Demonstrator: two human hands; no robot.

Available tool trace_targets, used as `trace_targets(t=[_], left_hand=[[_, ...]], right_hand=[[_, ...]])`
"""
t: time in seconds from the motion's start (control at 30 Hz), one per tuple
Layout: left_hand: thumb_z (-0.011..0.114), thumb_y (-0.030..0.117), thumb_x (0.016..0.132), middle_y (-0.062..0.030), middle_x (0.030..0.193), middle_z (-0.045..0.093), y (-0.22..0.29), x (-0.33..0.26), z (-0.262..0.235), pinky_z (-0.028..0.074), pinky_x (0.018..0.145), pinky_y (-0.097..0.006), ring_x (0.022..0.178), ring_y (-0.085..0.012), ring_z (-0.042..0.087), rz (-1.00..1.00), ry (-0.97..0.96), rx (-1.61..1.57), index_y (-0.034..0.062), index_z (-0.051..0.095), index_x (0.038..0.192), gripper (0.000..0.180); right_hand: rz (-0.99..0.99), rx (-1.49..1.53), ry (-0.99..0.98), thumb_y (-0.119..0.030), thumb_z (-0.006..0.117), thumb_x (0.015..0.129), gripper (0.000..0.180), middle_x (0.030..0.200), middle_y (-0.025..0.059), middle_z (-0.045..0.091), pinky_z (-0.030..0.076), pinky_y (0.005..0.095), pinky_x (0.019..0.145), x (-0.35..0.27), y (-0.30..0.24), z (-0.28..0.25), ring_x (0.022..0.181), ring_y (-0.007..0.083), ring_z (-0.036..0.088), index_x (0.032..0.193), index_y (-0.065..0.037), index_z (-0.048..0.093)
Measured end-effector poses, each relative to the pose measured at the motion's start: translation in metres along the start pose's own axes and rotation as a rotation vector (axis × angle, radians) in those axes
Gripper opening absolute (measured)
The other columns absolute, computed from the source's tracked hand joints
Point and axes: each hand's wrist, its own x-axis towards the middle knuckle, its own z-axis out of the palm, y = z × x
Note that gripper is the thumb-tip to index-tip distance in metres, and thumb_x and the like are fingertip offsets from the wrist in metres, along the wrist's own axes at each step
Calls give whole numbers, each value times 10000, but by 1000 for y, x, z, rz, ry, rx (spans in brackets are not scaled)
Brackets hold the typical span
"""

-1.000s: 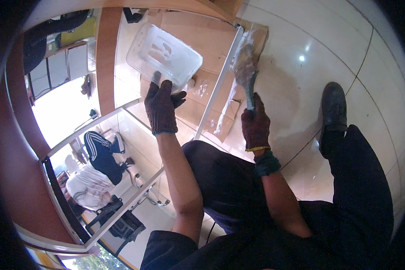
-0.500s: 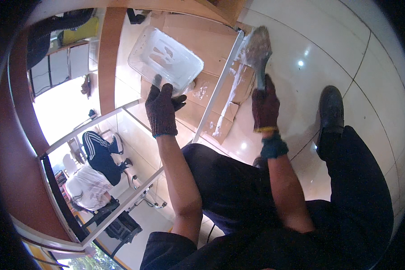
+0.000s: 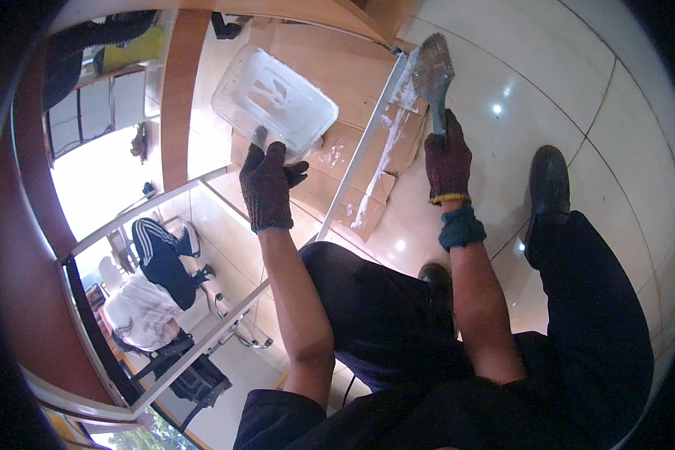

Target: The person sits on the floor and paints a metal frame white using a paintbrush and a small container of paint. They repeatedly dip the brush into the paint and apply it to the frame's edges and joints.

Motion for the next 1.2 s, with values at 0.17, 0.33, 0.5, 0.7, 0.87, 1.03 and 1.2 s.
trace_targets(t=[0.17,0.33,0.5,0.7,0.87,1.03,1.2], left_hand=[[529,129,873,-179,929,641,2,1,1,557,508,-291,608,-233,661,-12,-1,12,8,367,1364,532],[528,126,874,-178,924,645,0,0,0,555,501,-290,608,-233,662,13,-12,-8,7,356,1369,537],[531,128,874,-181,924,645,-1,2,2,553,498,-289,609,-233,663,9,-26,-32,13,358,1371,539],[527,127,878,-184,936,645,1,0,3,552,498,-285,618,-238,666,12,-42,-8,28,357,1377,537],[527,128,878,-188,951,642,0,0,3,555,500,-287,622,-242,668,27,-58,-33,21,358,1374,535],[524,125,877,-188,955,641,3,0,7,557,502,-291,620,-245,667,5,-32,12,17,359,1372,532],[520,120,877,-190,961,640,1,1,6,557,502,-294,615,-244,666,5,-32,0,17,364,1369,527]], right_hand=[[83,6,-129,-135,520,809,479,1167,225,572,467,406,876,5,0,0,1039,363,577,1272,-24,467],[71,45,-94,-122,518,805,473,1192,205,565,457,392,897,6,-3,-7,1068,344,567,1268,-29,481],[26,-17,-123,-112,531,793,471,1153,221,578,470,385,876,7,2,-8,1024,353,586,1255,-30,489],[-28,12,-46,-78,543,768,458,1099,231,602,495,382,838,12,6,-9,970,356,610,1223,-27,512],[56,41,-148,-130,521,796,474,1134,190,601,481,364,844,13,6,-20,974,319,610,1259,-30,498],[-64,16,-65,-131,508,809,454,1076,172,626,491,338,785,18,5,-14,865,247,622,1250,-25,511],[60,105,-134,-134,489,824,440,980,155,641,498,329,743,10,-1,-23,799,214,618,1249,-20,510]])
